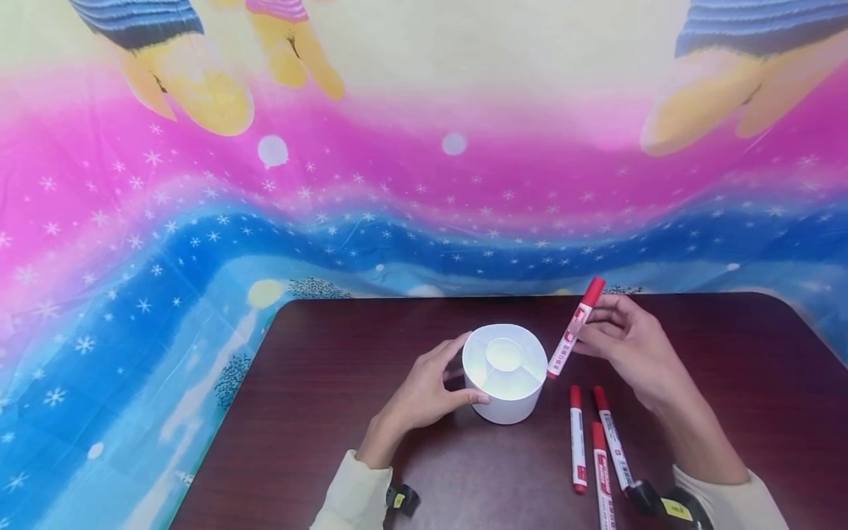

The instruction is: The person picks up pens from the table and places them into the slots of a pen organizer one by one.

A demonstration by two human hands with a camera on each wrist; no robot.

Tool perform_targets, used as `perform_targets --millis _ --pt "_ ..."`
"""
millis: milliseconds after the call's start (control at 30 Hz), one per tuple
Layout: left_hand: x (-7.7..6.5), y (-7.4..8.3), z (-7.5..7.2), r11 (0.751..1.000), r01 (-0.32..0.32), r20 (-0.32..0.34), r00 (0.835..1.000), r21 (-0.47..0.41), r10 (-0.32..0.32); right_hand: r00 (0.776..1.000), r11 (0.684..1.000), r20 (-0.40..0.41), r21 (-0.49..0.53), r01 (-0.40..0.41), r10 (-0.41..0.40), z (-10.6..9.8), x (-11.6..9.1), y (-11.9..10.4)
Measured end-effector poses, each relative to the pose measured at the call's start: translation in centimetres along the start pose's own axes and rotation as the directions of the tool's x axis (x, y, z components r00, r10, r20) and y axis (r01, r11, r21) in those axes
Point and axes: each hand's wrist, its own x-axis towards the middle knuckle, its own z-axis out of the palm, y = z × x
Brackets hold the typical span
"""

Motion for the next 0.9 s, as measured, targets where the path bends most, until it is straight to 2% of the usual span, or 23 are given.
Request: perform_targets --millis 233,433,667,900 --pt "0.1 0.0 0.2 1.0 0.003 0.009 1.0 0.009 -0.003 1.0 0.998 -0.001 0.065 0.003 -0.003 0.4 0.2 -0.3" --pt "0.2 0.0 0.1 0.999 0.029 0.014 0.999 0.015 -0.029 1.0 0.993 0.005 0.115 0.007 -0.007 0.8 0.2 0.0" --pt "0.2 -0.1 0.0 0.999 0.036 0.017 0.999 0.0 -0.036 1.0 0.996 0.006 0.089 0.012 -0.012 0.8 0.4 0.3" --pt "0.2 -0.3 0.0 0.999 0.041 0.018 0.999 -0.01 -0.041 1.0 0.997 0.006 0.07 -0.022 0.022 1.1 0.5 0.5"
